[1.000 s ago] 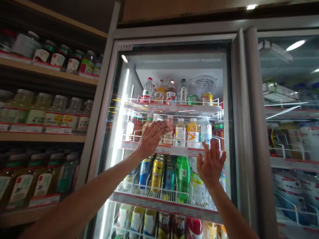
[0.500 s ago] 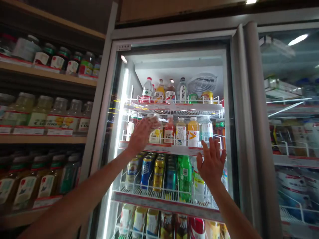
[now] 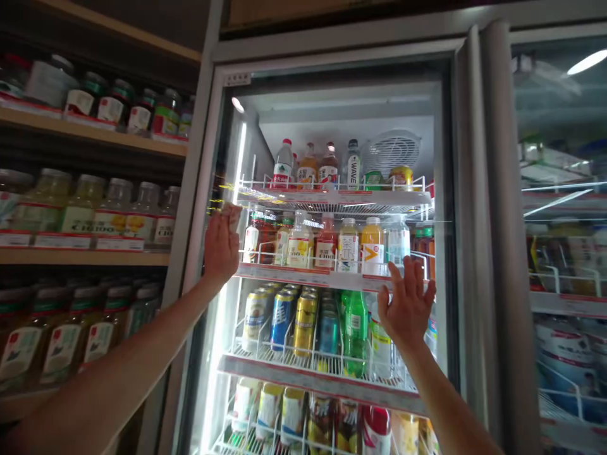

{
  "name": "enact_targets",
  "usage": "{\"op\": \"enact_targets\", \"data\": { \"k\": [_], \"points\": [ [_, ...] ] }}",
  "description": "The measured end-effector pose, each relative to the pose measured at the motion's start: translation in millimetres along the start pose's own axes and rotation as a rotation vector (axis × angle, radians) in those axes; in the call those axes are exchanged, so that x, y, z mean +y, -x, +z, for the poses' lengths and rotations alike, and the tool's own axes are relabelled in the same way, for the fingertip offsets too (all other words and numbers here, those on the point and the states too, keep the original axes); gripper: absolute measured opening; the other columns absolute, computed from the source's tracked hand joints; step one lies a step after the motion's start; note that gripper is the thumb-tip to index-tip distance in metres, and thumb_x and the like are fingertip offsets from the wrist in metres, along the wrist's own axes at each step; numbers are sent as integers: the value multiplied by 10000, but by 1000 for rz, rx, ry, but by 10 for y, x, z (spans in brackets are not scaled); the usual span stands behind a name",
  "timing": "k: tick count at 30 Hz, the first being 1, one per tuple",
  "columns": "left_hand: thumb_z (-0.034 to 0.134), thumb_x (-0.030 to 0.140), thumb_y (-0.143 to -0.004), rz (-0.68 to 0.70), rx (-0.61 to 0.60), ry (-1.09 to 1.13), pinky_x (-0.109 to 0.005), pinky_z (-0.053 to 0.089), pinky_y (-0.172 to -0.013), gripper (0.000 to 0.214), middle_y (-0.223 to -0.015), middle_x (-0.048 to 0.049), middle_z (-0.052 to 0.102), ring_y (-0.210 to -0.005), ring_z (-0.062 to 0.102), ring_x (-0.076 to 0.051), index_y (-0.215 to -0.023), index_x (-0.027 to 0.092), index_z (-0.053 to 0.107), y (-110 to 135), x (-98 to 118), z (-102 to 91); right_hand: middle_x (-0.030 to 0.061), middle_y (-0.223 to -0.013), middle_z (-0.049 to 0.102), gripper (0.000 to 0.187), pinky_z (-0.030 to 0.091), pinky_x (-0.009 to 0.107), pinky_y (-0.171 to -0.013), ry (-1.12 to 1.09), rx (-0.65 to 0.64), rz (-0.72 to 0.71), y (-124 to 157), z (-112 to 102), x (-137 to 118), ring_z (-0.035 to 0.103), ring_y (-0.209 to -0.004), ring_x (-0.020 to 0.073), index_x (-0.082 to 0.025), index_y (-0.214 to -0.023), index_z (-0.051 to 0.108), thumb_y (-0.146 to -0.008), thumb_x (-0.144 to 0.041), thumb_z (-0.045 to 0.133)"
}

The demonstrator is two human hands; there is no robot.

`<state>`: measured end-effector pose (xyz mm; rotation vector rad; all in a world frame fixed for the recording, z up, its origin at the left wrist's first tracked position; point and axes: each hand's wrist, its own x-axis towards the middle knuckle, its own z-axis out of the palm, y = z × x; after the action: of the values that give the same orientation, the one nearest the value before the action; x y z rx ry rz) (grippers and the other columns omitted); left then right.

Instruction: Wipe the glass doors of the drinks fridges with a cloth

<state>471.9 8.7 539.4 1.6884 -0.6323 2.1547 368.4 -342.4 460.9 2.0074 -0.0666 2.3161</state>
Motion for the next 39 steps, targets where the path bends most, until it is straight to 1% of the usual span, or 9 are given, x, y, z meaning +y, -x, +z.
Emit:
{"op": "enact_targets", "data": {
  "k": [3,7,12,18,23,28,30,34,39],
  "points": [
    [287,313,-948,52,6,23,-455,255,-1120,534,-1527,-83,198,-1414,128,-223,-1453,241,129,72,272,59,146,-1442,379,487,198,488,-1082,2,4,-13,8,21,26,286,-1366,289,-182,-1349,415,-888,-335,396],
    [321,312,-933,415,-193,145,-439,307,-1102,559,-1477,-89,322,-1396,206,-210,-1452,220,137,127,602,149,139,-1442,382,480,201,491,-1079,2,47,-55,12,30,39,281,-1368,289,-186,-1347,417,-891,-330,382],
    [333,284,-925,-13,43,35,-490,294,-1099,531,-1505,-146,232,-1401,175,-271,-1429,158,225,16,355,138,146,-1440,381,464,188,481,-1089,-11,7,-1,7,3,-5,282,-1369,278,-174,-1330,432,-894,-325,379],
    [314,309,-925,130,-74,57,-467,284,-1111,525,-1479,-124,310,-1396,205,-239,-1423,158,242,38,358,169,154,-1423,402,473,208,477,-1069,35,67,-76,13,56,58,299,-1359,285,-174,-1332,426,-892,-337,368],
    [304,264,-923,-199,121,-31,-516,280,-1098,498,-1465,-159,324,-1388,224,-267,-1405,139,282,-5,219,173,151,-1423,400,477,209,476,-1067,49,40,-50,8,47,47,285,-1366,282,-177,-1332,424,-892,-346,356],
    [325,221,-914,131,-76,100,-452,285,-1119,527,-1464,-103,346,-1397,206,-215,-1431,181,231,146,647,208,163,-1418,406,474,206,477,-1070,39,44,-54,2,32,43,281,-1367,285,-156,-1312,450,-894,-356,352],
    [325,207,-911,150,-90,113,-449,277,-1127,525,-1465,-97,346,-1392,220,-212,-1428,178,239,159,692,180,157,-1420,405,473,207,475,-1072,30,44,-54,3,36,52,282,-1367,282,-161,-1314,451,-893,-353,358],
    [351,227,-898,-32,6,35,-493,238,-1133,530,-1498,-151,252,-1413,122,-263,-1404,93,272,80,523,88,144,-1436,387,483,200,481,-1077,16,38,-47,11,48,63,283,-1367,281,-177,-1334,431,-888,-352,372],
    [341,253,-900,155,-182,52,-461,243,-1131,480,-1424,-89,415,-1384,243,-225,-1370,157,357,-7,266,-15,148,-1440,380,489,203,485,-1074,19,23,-41,15,44,66,285,-1366,286,-181,-1347,415,-886,-342,376]
  ]
}}
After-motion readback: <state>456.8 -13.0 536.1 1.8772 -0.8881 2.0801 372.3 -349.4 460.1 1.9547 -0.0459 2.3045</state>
